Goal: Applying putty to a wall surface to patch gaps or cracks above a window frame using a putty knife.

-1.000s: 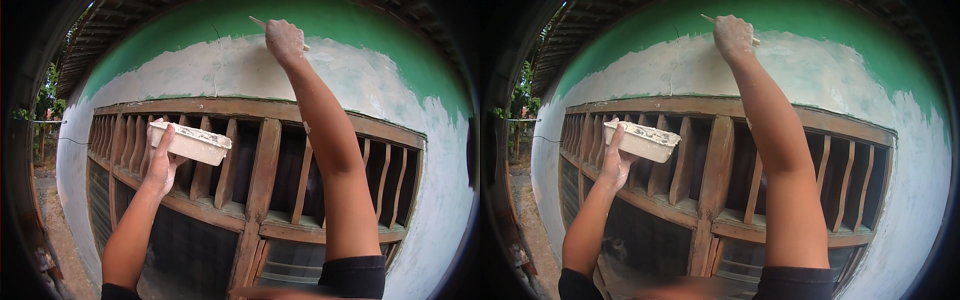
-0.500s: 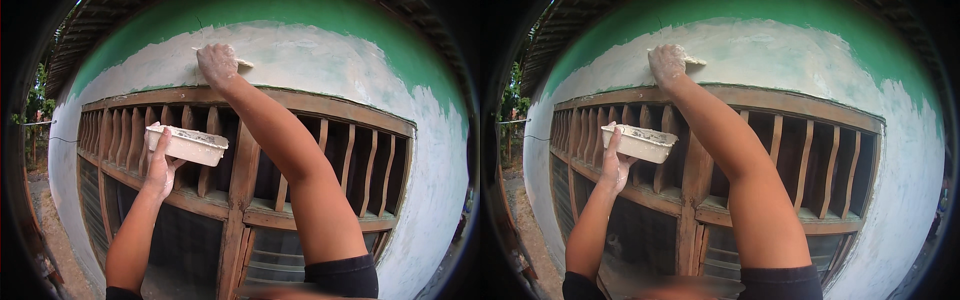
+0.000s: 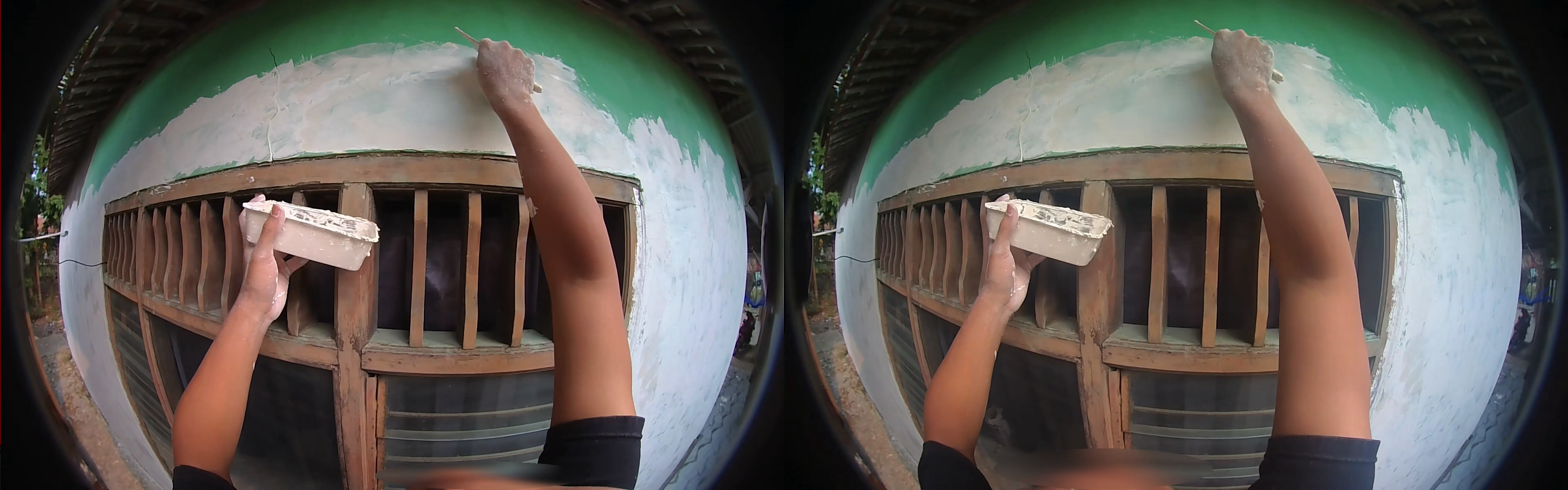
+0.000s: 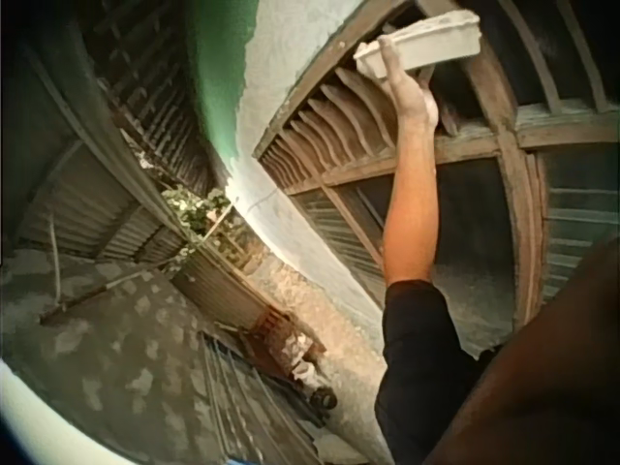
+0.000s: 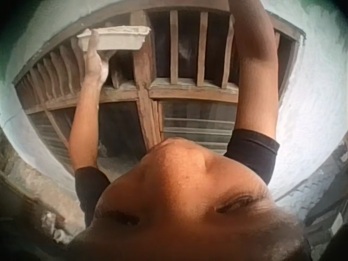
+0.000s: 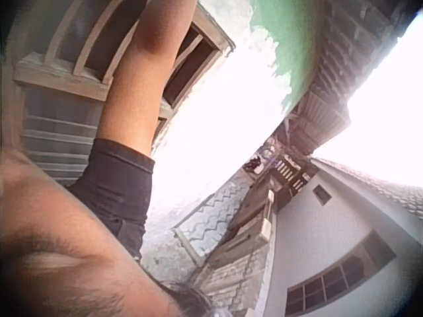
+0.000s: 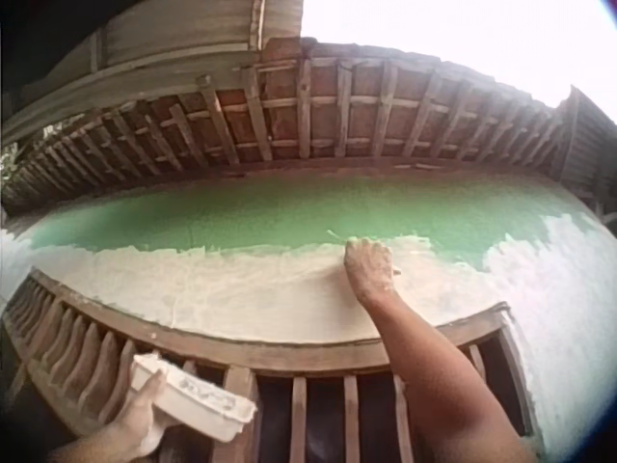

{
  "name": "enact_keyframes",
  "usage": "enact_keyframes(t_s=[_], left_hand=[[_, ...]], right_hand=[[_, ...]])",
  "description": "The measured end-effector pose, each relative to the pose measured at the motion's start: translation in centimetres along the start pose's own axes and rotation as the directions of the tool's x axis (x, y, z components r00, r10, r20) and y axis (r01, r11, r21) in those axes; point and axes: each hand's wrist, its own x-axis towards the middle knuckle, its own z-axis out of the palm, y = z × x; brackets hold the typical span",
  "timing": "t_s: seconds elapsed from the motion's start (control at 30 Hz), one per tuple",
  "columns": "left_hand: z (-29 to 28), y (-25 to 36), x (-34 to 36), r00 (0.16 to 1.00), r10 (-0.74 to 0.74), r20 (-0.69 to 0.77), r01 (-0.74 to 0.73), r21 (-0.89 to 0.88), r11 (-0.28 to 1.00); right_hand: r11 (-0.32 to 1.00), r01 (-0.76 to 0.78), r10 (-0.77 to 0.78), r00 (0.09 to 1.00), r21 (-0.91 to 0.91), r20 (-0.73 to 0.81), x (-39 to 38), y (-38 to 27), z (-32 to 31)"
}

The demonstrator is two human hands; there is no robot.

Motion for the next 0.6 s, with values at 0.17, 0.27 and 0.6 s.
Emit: enact_keyframes(t_s=[0.17, 0.27, 0.6], left_hand=[[2.8, -0.9, -0.2, 0.998, 0.017, 0.055, -0.016, -0.024, 1.0], [3.2, -1.2, -1.0, 1.0, 0.01, 0.003, -0.01, -0.033, 0.999], [3.9, -2.5, 0.6, 1.0, 0.01, 0.028, -0.007, -0.089, 0.996]], right_hand=[[0.985, 0.173, -0.174, 0.982, 0.021, 0.077, -2.6, -3.8, 0.0], [0.904, 0.363, -0.39, 0.917, 0.227, 0.085, -6.2, -11.3, -2.4], [0.975, 0.203, -0.203, 0.979, 0.085, -0.011, -4.3, -1.6, -2.1]])
